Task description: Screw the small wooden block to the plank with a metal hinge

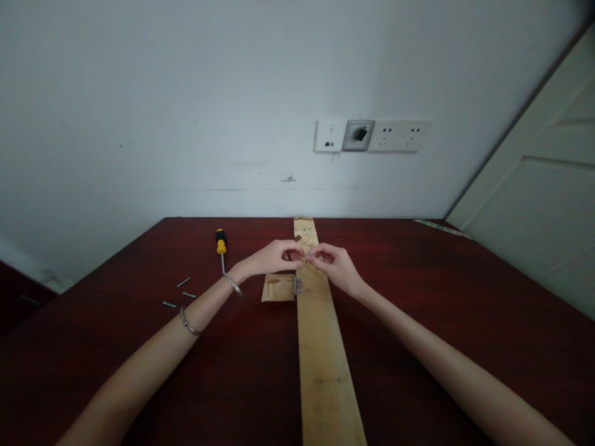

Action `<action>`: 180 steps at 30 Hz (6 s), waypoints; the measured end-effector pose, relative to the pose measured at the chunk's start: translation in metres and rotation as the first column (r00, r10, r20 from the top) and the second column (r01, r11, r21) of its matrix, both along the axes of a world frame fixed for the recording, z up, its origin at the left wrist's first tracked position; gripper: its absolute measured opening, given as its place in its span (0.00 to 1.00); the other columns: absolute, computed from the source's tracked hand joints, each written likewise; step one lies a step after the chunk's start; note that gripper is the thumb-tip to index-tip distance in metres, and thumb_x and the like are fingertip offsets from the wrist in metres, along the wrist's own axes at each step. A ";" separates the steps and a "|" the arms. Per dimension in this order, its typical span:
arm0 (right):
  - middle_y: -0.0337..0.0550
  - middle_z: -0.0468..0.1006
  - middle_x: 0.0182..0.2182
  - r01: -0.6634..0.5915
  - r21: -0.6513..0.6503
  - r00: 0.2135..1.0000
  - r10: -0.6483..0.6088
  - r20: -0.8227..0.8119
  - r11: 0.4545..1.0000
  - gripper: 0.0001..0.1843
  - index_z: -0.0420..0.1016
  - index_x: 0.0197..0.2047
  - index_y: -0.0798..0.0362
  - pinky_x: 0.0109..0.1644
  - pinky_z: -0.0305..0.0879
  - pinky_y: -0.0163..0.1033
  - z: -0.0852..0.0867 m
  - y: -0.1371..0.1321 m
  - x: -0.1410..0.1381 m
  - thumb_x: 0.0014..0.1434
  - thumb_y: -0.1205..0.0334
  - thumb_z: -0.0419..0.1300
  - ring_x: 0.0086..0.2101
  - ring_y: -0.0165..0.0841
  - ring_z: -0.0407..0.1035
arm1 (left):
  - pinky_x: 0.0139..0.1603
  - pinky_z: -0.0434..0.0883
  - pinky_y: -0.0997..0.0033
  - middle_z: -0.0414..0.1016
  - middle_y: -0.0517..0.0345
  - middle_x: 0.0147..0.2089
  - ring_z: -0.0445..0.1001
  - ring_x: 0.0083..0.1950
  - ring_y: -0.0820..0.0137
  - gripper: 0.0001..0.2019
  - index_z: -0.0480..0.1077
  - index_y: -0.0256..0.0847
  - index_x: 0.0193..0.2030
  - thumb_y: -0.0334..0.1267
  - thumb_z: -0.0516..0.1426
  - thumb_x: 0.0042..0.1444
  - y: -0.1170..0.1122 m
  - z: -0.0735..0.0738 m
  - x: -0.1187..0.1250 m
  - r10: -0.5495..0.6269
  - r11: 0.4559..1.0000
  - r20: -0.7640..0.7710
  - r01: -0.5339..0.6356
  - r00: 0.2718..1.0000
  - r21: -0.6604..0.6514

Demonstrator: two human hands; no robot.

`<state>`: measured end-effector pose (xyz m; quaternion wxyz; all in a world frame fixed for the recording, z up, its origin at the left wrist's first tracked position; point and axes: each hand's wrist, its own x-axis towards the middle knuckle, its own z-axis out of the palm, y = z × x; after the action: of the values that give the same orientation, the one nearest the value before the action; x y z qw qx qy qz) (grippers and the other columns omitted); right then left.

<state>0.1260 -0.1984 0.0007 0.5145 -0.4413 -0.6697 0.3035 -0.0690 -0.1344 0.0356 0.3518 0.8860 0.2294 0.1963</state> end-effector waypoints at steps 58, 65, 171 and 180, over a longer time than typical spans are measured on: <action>0.43 0.80 0.36 -0.055 0.012 0.948 0.049 0.313 0.998 0.08 0.79 0.38 0.52 0.41 0.66 0.39 -0.033 0.000 0.001 0.54 0.59 0.65 0.35 0.33 0.72 | 0.40 0.67 0.75 0.79 0.52 0.39 0.74 0.38 0.71 0.12 0.76 0.33 0.40 0.39 0.56 0.55 0.042 -0.005 -0.049 0.165 0.982 -0.241 -0.137 0.956 0.127; 0.44 0.81 0.36 -0.008 -0.031 0.968 0.015 0.250 0.999 0.11 0.79 0.38 0.52 0.40 0.68 0.41 -0.035 0.002 0.006 0.56 0.54 0.61 0.34 0.35 0.73 | 0.44 0.67 0.73 0.78 0.51 0.42 0.74 0.40 0.71 0.14 0.76 0.34 0.40 0.42 0.55 0.57 0.025 0.038 -0.090 0.287 0.933 -0.187 -0.231 0.939 0.275; 0.40 0.78 0.28 -0.057 -0.154 0.966 0.016 -0.259 0.986 0.14 0.80 0.29 0.51 0.18 0.66 0.32 0.006 -0.022 -0.023 0.44 0.50 0.71 0.23 0.27 0.67 | 0.35 0.67 0.75 0.72 0.55 0.35 0.70 0.35 0.75 0.07 0.75 0.35 0.33 0.38 0.62 0.53 -0.023 -0.025 -0.010 0.140 0.970 0.354 -0.056 0.925 -0.237; 0.40 0.77 0.27 -0.062 -0.219 0.974 0.012 -0.224 0.974 0.17 0.79 0.28 0.53 0.19 0.66 0.31 0.001 -0.019 -0.018 0.42 0.47 0.71 0.24 0.27 0.67 | 0.33 0.66 0.78 0.72 0.58 0.33 0.69 0.31 0.78 0.09 0.73 0.33 0.31 0.39 0.63 0.50 -0.019 -0.020 -0.016 0.129 0.978 0.298 -0.071 0.946 -0.196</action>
<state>0.1078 -0.2172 0.0018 0.5270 -0.4473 -0.5778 0.4340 -0.0845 -0.1529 0.0160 0.4529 0.7954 0.2333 0.3282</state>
